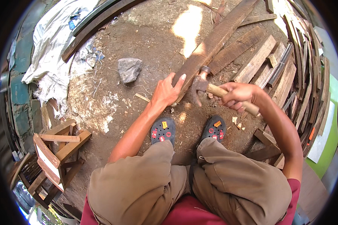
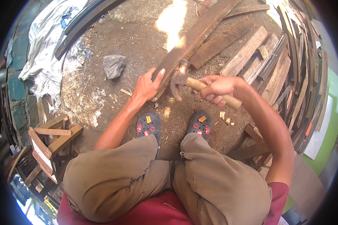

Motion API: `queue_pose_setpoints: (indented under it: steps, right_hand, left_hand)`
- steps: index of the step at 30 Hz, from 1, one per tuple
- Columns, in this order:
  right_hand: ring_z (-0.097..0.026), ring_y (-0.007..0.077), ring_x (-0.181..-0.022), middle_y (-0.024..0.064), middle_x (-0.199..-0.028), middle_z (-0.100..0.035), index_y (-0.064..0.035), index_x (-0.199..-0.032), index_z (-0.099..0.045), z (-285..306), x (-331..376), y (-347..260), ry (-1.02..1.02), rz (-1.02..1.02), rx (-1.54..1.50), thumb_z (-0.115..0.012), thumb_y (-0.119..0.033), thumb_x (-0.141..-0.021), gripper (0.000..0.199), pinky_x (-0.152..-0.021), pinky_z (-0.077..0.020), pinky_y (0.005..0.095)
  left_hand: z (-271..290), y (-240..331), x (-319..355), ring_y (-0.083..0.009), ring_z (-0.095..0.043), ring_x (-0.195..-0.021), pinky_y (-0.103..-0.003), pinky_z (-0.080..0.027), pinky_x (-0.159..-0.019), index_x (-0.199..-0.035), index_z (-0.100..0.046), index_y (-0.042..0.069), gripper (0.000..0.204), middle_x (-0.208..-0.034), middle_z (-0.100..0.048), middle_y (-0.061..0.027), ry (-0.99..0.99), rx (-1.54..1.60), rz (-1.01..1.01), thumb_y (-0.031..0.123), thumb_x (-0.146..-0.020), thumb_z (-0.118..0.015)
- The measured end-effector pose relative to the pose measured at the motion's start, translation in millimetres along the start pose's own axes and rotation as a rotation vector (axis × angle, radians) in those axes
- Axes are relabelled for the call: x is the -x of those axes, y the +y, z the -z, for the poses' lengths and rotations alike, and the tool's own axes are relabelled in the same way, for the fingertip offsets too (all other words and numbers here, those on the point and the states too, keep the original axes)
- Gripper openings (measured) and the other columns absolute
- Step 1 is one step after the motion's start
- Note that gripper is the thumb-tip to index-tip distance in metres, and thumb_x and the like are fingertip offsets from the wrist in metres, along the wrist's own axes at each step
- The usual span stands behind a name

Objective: The person sits on the ground and uses a hammer to split a long wooden plank into smaller pieces. They repeatedly strike the wood, reposition it, and remove split fragments, continuing the process throughout the clip.

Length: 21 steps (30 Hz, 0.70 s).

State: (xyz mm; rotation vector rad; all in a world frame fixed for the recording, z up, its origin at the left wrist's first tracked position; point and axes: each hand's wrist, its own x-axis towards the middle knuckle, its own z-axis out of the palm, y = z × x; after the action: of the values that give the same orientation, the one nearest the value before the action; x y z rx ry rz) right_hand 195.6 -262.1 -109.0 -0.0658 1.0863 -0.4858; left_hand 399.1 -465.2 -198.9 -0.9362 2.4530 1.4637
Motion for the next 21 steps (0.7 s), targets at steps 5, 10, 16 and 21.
queue_pose_setpoints:
  steps: [5,10,16,21]
  right_hand:
    - [-0.037,0.0050,-0.040,-0.0055,-0.059,-0.039,-0.0113,-0.116,-0.047,5.6,42.9,12.3,0.139,-0.082,-0.012,-0.059,-0.006,-0.096,0.024,-0.035,-0.0299,0.0258]
    - [-0.037,0.0054,-0.038,-0.0037,-0.059,-0.038,-0.0113,-0.114,-0.045,-33.5,31.7,53.0,0.147,0.132,-0.216,-0.056,0.000,-0.094,0.025,-0.033,-0.0318,0.0257]
    - [-0.042,0.0071,-0.041,-0.0010,-0.062,-0.047,-0.0065,-0.107,-0.048,-60.8,25.9,63.1,0.052,0.221,-0.138,-0.059,-0.003,-0.094,0.018,-0.035,-0.0386,0.0290]
    - [-0.044,0.0073,-0.043,0.0003,-0.066,-0.050,-0.0063,-0.109,-0.047,-70.1,19.4,74.8,0.036,0.207,-0.178,-0.058,-0.002,-0.095,0.018,-0.037,-0.0403,0.0283]
  left_hand:
    - [6.9,-22.8,-0.2,-0.0502,-0.067,-0.105,-0.051,-0.052,-0.091,-0.125,-0.063,-0.005,0.071,-0.105,-0.069,-0.0349,0.072,-0.011,-0.012,0.061,-0.100,-0.048]
    - [7.9,-24.1,2.9,-0.0444,-0.064,-0.114,-0.047,-0.048,-0.099,-0.125,-0.064,-0.003,0.050,-0.114,-0.069,-0.0262,0.253,0.027,-0.217,0.041,-0.102,-0.055]
    - [21.6,0.1,70.9,-0.0355,-0.065,-0.110,-0.042,-0.050,-0.097,-0.120,-0.066,0.000,0.029,-0.115,-0.069,-0.0169,-0.033,-0.039,-0.688,0.011,-0.094,-0.069]
    - [-0.8,-6.1,103.5,-0.0321,-0.069,-0.094,-0.041,-0.055,-0.081,-0.108,-0.069,0.001,0.020,-0.102,-0.070,-0.0148,-0.269,0.123,-0.613,0.011,-0.092,-0.071]
